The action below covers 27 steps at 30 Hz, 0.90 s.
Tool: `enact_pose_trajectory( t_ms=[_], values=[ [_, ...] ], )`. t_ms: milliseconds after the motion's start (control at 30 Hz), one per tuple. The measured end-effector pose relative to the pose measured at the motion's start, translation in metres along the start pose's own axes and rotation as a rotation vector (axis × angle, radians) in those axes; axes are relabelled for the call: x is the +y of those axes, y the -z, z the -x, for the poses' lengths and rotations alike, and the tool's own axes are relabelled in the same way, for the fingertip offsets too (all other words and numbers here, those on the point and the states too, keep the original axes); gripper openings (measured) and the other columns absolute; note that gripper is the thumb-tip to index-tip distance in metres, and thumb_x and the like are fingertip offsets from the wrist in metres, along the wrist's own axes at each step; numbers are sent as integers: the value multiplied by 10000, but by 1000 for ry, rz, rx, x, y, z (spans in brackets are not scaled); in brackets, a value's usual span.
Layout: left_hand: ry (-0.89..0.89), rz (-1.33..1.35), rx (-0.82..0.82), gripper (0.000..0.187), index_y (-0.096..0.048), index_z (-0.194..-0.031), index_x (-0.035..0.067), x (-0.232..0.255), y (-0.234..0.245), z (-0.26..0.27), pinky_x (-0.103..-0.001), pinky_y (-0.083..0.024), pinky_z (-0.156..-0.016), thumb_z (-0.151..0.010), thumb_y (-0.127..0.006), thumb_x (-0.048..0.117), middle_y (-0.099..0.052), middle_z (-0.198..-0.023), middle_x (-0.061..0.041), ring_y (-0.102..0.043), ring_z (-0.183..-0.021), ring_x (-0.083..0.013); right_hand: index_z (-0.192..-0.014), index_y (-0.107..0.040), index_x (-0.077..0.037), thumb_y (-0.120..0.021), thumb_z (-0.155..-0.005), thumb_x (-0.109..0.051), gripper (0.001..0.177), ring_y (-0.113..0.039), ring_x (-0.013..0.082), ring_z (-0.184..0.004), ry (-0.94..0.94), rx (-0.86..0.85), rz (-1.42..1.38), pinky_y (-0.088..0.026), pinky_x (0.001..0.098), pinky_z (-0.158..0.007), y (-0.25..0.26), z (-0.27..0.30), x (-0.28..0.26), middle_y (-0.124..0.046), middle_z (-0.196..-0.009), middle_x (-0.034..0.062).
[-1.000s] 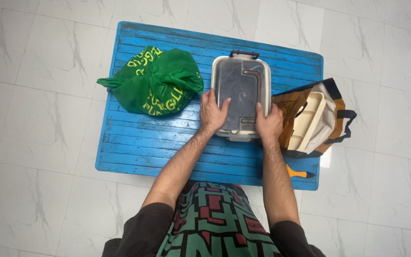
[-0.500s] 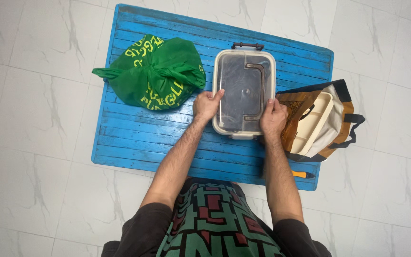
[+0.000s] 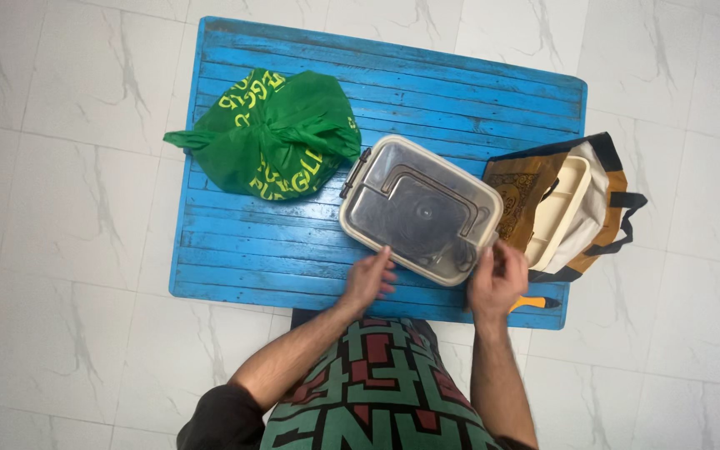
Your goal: The person untangles and coils several black cables, placing them into a white plastic container on a blue table. After filling the container, the person closes the lid and secures it.
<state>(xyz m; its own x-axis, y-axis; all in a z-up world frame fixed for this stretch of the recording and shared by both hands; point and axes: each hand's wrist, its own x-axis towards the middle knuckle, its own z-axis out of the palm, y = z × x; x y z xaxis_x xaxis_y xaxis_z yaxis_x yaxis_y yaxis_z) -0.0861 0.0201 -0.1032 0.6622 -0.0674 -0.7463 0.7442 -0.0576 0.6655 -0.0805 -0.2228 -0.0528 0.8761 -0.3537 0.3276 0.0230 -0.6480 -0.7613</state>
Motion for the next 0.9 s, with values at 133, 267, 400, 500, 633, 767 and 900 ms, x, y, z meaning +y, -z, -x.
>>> enact_pose_trajectory(
  t_ms=[133,267,400,500,633,767,900],
  values=[
    [-558,-326,518,482,-698,-1078,70,14,69,-8,-369,-559,-649,-945,-661,532,-729,-781,-74,-709,-700,-205,-1199,-717,24,-676,-1082,-304,351,-544,97,-817,-450,23,-174,-468,241,-707,12,35,45,-650,-980,90],
    [-972,-546,689,664,-587,-1352,-33,66,101,-48,-441,-564,-746,-988,-664,518,-701,-1071,-237,-701,-911,-365,-1255,-648,6,-441,-1061,-576,649,-587,121,-839,-993,-115,-311,-474,309,-648,4,33,79,-667,-1045,69],
    [-610,-643,375,604,-690,-1246,25,117,90,-96,-520,-545,-834,-1001,-573,565,-732,-957,-247,-706,-939,-437,-1363,-583,43,-414,-1069,-605,731,-610,221,-1064,-1003,-108,-432,-499,371,-908,-36,15,79,-644,-1204,153],
    [-544,-635,324,561,-771,-1056,32,106,87,-99,-527,-542,-851,-1045,-474,507,-747,-945,-249,-703,-935,-448,-1391,-543,61,-441,-1040,-559,720,-630,265,-1194,-924,-92,-529,-497,391,-1031,-48,6,70,-644,-1309,199],
    [-523,-340,288,529,-757,-1066,12,51,118,-79,-451,-573,-674,-1085,-432,429,-731,-817,-227,-718,-755,-342,-1402,-535,38,-409,-1043,-542,694,-620,249,-1199,-1005,-214,-415,-497,382,-1020,-42,-2,64,-641,-1283,204],
    [-90,381,64,539,-707,-1115,27,-2,141,-70,-320,-592,-591,-1113,-392,464,-745,-873,-90,-690,-715,-183,-1349,-596,43,-482,-1050,-499,630,-624,232,-1128,-942,-221,-497,-505,363,-980,-55,-7,60,-662,-1243,172],
    [-70,423,104,457,-709,-1210,66,-23,128,-89,-325,-602,-699,-1065,-480,434,-752,-1015,-62,-702,-859,-171,-1297,-634,69,-529,-1065,-453,581,-636,220,-1025,-899,-215,-634,-523,354,-898,-65,-13,56,-677,-1161,159]
  ],
)
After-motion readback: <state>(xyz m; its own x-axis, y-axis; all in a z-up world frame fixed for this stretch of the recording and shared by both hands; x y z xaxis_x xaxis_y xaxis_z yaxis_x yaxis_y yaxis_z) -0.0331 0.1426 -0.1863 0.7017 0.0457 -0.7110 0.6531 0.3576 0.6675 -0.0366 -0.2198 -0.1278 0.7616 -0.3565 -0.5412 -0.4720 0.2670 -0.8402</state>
